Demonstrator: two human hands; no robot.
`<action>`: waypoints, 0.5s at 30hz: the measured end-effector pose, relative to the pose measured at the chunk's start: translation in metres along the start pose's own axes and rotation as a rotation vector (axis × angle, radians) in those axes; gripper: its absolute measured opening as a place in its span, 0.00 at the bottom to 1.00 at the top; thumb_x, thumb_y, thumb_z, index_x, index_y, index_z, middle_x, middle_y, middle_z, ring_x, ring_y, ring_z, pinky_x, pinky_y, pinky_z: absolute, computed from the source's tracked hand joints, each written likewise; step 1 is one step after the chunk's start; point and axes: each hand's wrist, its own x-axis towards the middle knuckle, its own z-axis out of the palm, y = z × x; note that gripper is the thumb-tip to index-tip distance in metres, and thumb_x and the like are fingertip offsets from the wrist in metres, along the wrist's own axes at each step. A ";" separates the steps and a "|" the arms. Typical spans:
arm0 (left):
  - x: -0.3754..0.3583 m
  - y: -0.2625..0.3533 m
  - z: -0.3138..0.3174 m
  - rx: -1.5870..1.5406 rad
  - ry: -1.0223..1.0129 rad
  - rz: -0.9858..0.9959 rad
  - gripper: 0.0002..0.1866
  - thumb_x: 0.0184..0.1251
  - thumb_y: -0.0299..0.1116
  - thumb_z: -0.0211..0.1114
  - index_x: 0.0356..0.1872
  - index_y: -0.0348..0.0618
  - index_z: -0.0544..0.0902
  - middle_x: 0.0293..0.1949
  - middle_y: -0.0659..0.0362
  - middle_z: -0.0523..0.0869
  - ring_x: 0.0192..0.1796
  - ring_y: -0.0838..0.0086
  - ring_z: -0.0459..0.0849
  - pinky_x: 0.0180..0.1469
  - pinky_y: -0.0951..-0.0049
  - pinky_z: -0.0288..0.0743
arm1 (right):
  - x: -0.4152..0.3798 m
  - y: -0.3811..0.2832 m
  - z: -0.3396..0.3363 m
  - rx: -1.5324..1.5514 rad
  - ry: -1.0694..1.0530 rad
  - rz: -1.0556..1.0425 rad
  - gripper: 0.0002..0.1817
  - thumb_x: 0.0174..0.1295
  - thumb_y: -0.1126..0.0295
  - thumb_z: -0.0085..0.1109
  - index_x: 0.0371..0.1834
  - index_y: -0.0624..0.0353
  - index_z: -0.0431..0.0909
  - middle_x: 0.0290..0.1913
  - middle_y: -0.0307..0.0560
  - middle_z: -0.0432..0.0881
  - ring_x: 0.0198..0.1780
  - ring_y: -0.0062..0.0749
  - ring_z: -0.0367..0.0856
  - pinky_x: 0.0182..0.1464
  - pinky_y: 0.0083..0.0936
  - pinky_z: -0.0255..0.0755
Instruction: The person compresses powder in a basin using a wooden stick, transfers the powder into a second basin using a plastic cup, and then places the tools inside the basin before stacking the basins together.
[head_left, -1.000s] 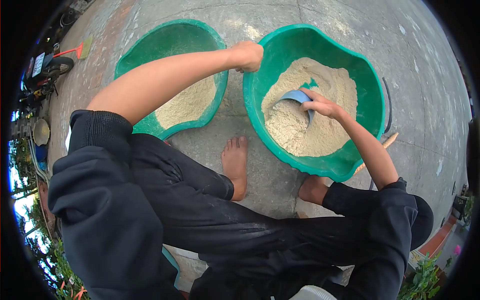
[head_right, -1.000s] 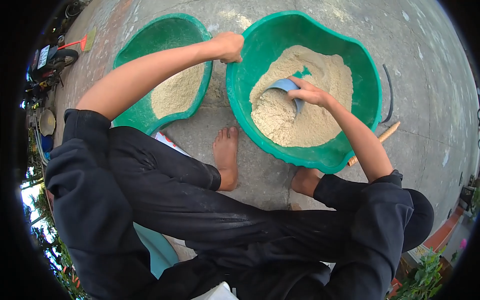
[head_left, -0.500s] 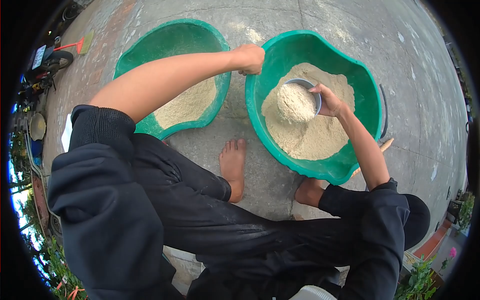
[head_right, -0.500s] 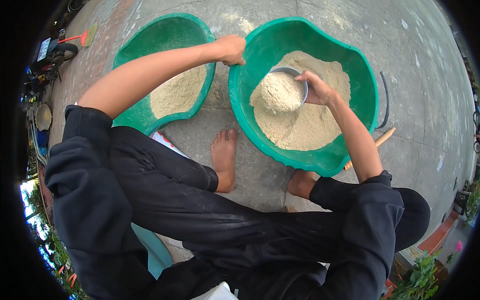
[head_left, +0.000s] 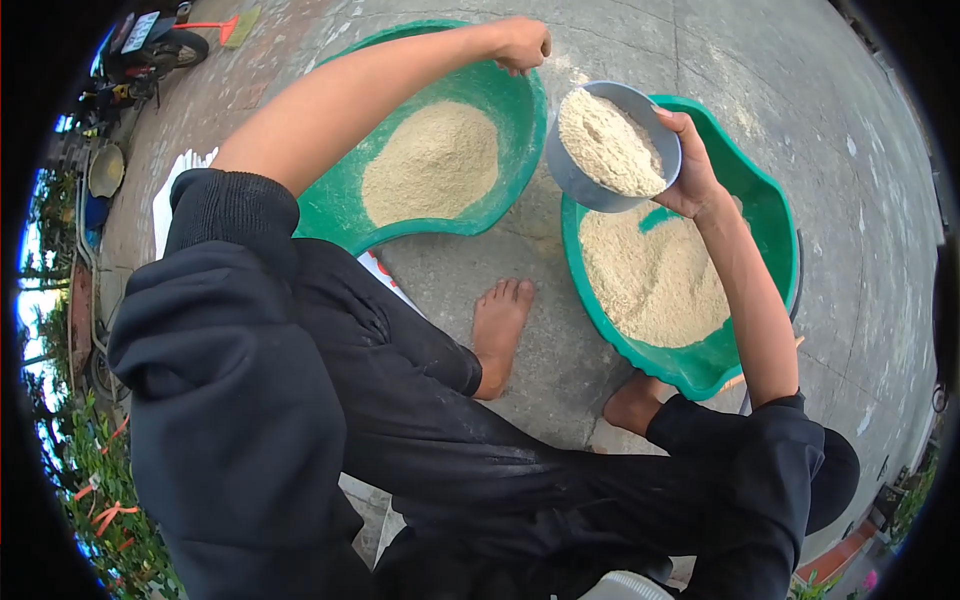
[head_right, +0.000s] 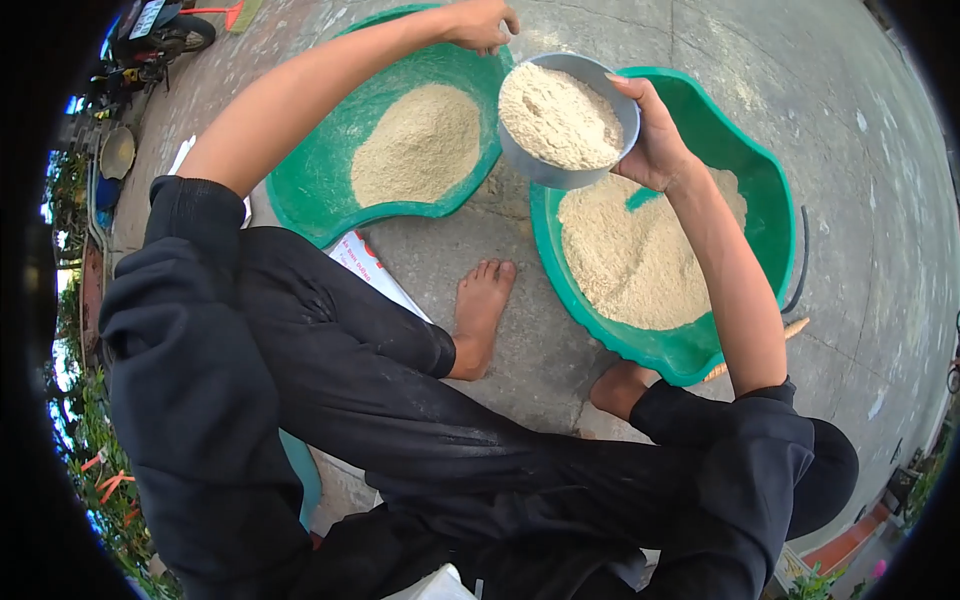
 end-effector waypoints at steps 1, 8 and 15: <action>0.001 -0.015 -0.011 0.030 -0.006 -0.053 0.23 0.62 0.29 0.52 0.59 0.41 0.79 0.37 0.54 0.90 0.32 0.68 0.89 0.33 0.65 0.84 | 0.008 -0.001 0.015 -0.046 -0.017 0.001 0.36 0.66 0.44 0.50 0.69 0.61 0.66 0.66 0.54 0.74 0.65 0.42 0.76 0.65 0.48 0.70; -0.051 -0.123 -0.055 0.130 -0.144 -0.331 0.21 0.61 0.34 0.59 0.55 0.38 0.80 0.42 0.50 0.88 0.37 0.62 0.88 0.38 0.62 0.83 | 0.071 0.051 0.122 -0.945 0.309 -0.263 0.48 0.54 0.41 0.65 0.64 0.72 0.60 0.47 0.65 0.75 0.49 0.51 0.77 0.55 0.44 0.71; -0.081 -0.136 -0.048 0.377 -0.357 -0.430 0.20 0.66 0.34 0.55 0.56 0.37 0.80 0.47 0.49 0.88 0.41 0.60 0.88 0.43 0.58 0.84 | 0.110 0.114 0.131 -1.861 0.138 -0.907 0.49 0.39 0.55 0.77 0.68 0.48 0.61 0.61 0.70 0.61 0.59 0.63 0.65 0.60 0.53 0.63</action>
